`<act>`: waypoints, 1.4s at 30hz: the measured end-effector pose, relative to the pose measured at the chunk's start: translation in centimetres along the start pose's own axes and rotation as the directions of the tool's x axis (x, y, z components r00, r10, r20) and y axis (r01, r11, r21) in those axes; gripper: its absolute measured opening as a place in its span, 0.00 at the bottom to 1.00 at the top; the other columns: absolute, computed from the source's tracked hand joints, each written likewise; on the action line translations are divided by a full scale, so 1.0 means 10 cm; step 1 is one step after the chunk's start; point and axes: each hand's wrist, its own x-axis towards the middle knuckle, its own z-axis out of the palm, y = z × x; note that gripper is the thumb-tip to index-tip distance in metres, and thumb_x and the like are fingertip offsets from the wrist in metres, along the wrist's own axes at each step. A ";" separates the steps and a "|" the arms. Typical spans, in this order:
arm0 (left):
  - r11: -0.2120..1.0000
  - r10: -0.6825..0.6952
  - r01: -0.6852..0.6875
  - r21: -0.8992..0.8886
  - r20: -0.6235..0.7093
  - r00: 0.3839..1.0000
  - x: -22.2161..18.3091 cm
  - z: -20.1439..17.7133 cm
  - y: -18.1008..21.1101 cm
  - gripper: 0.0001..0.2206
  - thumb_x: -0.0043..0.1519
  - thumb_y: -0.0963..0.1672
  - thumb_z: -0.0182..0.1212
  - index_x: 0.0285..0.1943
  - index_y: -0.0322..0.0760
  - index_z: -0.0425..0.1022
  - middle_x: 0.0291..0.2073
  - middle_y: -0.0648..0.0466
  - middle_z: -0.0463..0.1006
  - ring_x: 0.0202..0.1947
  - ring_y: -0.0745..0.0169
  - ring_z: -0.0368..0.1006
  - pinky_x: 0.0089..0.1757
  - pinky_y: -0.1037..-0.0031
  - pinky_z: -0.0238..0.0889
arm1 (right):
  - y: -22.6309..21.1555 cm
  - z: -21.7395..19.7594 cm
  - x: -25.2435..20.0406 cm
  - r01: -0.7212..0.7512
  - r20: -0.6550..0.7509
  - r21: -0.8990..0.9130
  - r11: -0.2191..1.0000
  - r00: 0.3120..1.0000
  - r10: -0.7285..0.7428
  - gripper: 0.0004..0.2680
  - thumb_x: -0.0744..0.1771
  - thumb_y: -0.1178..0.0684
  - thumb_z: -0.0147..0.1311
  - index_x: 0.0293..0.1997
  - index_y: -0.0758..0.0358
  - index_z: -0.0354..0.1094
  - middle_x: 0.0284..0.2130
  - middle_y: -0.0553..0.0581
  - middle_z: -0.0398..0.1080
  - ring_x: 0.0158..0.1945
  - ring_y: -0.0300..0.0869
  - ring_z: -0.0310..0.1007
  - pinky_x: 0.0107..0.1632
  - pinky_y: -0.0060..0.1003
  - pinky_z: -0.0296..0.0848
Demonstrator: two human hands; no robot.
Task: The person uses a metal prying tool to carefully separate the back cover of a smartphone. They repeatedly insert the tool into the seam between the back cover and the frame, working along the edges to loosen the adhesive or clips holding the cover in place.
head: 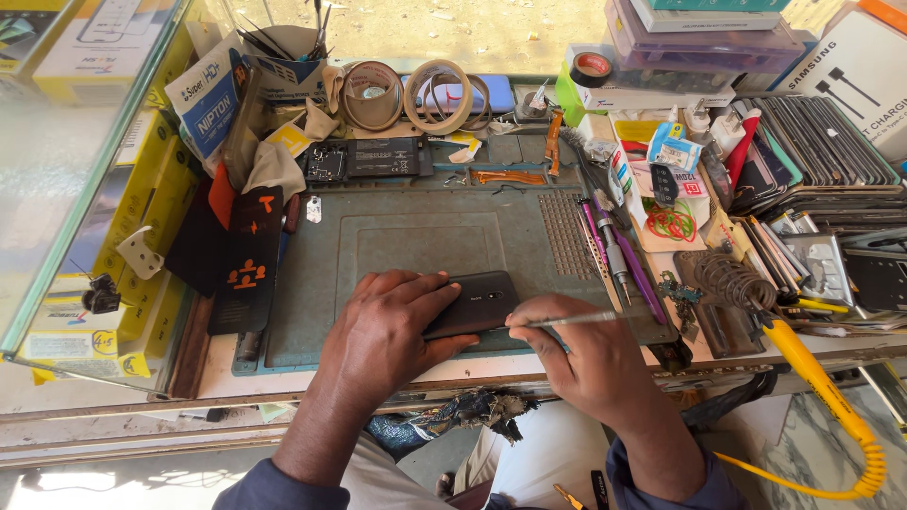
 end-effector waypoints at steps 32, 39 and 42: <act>0.996 -0.089 0.089 -0.023 0.018 0.996 0.05 0.00 0.01 0.25 0.48 0.55 0.73 0.49 0.39 0.83 0.49 0.53 0.83 0.49 0.53 0.75 0.51 0.62 0.63 | 0.10 0.10 -0.26 0.363 -0.116 -0.136 0.922 0.918 -0.379 0.08 0.62 0.63 0.67 0.38 0.66 0.69 0.41 0.59 0.76 0.48 0.50 0.81 0.52 0.43 0.79; 0.996 -0.091 0.091 -0.012 0.013 0.996 0.03 0.02 0.02 0.26 0.48 0.55 0.73 0.50 0.40 0.83 0.50 0.53 0.83 0.50 0.52 0.75 0.52 0.61 0.63 | 0.11 0.13 -0.28 0.339 -0.138 -0.147 0.929 0.923 -0.359 0.09 0.62 0.62 0.68 0.39 0.65 0.70 0.42 0.58 0.77 0.49 0.49 0.82 0.52 0.44 0.79; 0.995 -0.101 0.101 -0.008 0.026 0.995 0.04 0.03 0.01 0.26 0.47 0.55 0.73 0.50 0.40 0.83 0.50 0.53 0.83 0.50 0.52 0.75 0.52 0.61 0.63 | 0.13 0.15 -0.29 0.339 -0.146 -0.154 0.928 0.921 -0.360 0.09 0.62 0.62 0.68 0.40 0.65 0.70 0.42 0.59 0.77 0.49 0.49 0.82 0.52 0.43 0.79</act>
